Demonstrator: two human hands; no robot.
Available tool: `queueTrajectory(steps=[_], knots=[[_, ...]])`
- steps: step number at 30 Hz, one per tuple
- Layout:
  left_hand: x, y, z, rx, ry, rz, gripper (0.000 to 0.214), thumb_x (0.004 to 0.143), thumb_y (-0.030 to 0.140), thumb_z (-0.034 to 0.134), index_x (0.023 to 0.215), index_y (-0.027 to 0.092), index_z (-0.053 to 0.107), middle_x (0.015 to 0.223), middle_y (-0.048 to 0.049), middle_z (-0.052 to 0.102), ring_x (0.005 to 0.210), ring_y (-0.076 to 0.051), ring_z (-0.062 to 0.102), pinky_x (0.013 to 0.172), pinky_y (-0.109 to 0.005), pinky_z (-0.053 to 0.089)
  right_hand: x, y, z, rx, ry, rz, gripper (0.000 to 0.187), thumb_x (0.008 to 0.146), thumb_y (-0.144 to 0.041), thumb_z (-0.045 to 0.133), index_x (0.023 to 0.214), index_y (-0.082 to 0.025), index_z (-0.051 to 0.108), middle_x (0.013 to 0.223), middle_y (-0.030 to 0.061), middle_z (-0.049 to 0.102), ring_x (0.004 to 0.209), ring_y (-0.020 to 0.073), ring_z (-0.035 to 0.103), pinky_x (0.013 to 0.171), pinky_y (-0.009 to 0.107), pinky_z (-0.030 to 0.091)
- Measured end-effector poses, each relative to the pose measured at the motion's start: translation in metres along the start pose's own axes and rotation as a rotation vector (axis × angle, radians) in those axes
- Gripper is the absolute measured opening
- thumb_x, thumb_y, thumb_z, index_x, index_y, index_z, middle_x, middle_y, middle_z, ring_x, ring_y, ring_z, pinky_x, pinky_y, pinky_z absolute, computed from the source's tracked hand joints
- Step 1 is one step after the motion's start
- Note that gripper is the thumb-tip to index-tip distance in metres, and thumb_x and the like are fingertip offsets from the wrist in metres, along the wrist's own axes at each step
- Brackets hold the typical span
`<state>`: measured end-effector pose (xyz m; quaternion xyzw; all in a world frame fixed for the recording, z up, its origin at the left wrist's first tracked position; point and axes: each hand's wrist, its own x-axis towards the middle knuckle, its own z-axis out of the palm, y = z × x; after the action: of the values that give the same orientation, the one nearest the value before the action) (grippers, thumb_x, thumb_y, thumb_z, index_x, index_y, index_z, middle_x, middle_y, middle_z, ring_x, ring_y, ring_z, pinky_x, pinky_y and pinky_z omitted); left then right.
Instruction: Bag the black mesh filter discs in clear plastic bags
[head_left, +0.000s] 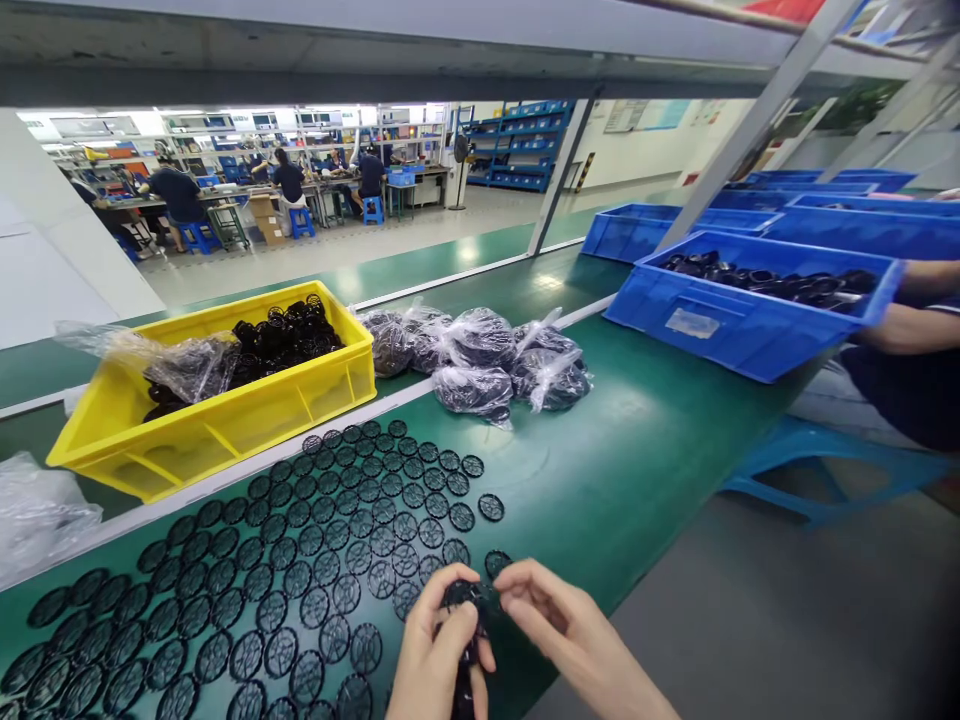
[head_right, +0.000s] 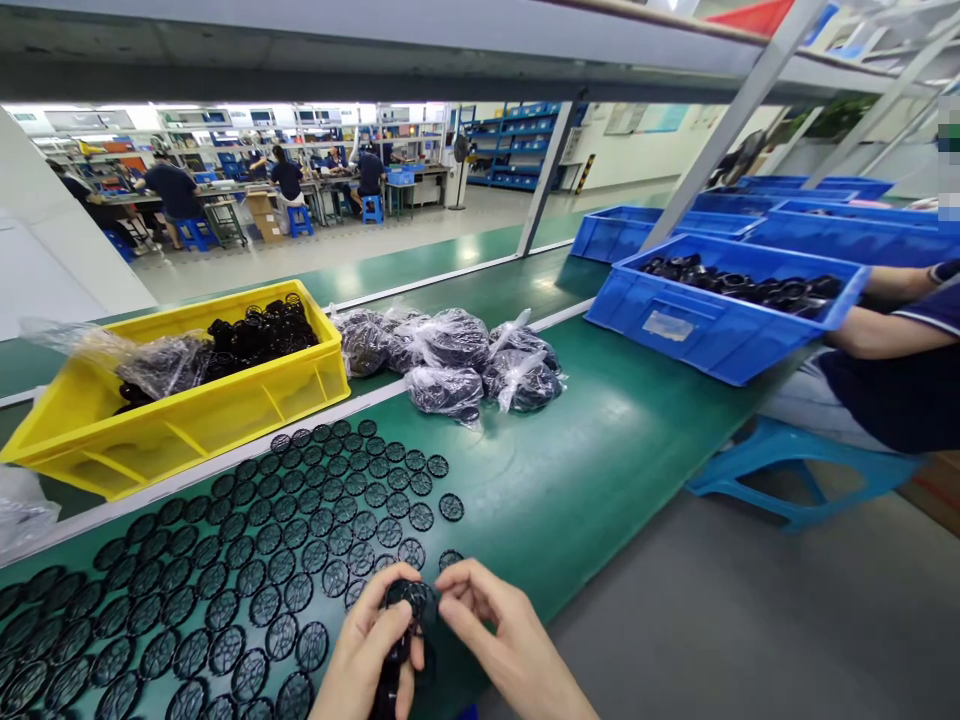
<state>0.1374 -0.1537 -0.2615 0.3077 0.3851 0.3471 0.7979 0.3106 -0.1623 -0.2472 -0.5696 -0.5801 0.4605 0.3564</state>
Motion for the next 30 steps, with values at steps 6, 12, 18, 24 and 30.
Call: queueTrajectory(steps=[6,12,18,24,30], knots=[[-0.004,0.002,0.002,0.064,0.014,0.000,0.068,0.080,0.070,0.062,0.126,0.022,0.047,0.067,0.0042,0.060,0.033,-0.006,0.048,0.032,-0.016,0.029,0.000,0.008,-0.023,0.133,0.022,0.122,0.047,0.088,-0.068,0.054,0.096,-0.022,0.060,0.072,-0.0020,0.053,0.057,0.0126,0.047,0.051,0.024,0.041],[-0.006,0.009,-0.002,0.031,0.023,0.002,0.069,0.080,0.071,0.061,0.127,0.021,0.049,0.063,0.0038,0.060,0.032,-0.006,0.047,0.034,-0.016,0.025,0.027,0.041,-0.039,-0.330,0.351,-0.032,0.046,0.084,-0.070,0.057,0.089,-0.026,0.065,0.078,0.0027,0.059,0.058,0.0173,0.054,0.057,0.033,0.049],[-0.004,-0.006,-0.001,0.044,-0.014,-0.002,0.079,0.079,0.074,0.059,0.134,0.019,0.050,0.062,0.0025,0.060,0.035,-0.008,0.050,0.036,-0.018,0.027,0.007,0.005,-0.007,-0.134,0.168,-0.013,0.041,0.092,-0.061,0.051,0.090,-0.023,0.066,0.076,0.0021,0.062,0.066,0.0177,0.059,0.063,0.029,0.050],[-0.003,-0.019,0.000,0.113,-0.009,0.039,0.090,0.076,0.074,0.064,0.144,0.019,0.046,0.060,0.0038,0.057,0.036,-0.007,0.046,0.038,-0.019,0.032,-0.009,-0.004,0.008,0.155,-0.079,0.070,0.041,0.093,-0.060,0.053,0.091,-0.020,0.062,0.066,-0.0010,0.060,0.058,0.0143,0.057,0.056,0.026,0.047],[-0.006,-0.011,0.003,0.016,-0.005,-0.006,0.089,0.079,0.074,0.060,0.145,0.018,0.038,0.062,0.0039,0.059,0.033,-0.008,0.049,0.034,-0.018,0.024,0.021,0.045,-0.047,-0.467,0.528,-0.179,0.038,0.097,-0.056,0.046,0.096,-0.023,0.066,0.096,0.0103,0.069,0.083,0.0248,0.068,0.078,0.039,0.055]])
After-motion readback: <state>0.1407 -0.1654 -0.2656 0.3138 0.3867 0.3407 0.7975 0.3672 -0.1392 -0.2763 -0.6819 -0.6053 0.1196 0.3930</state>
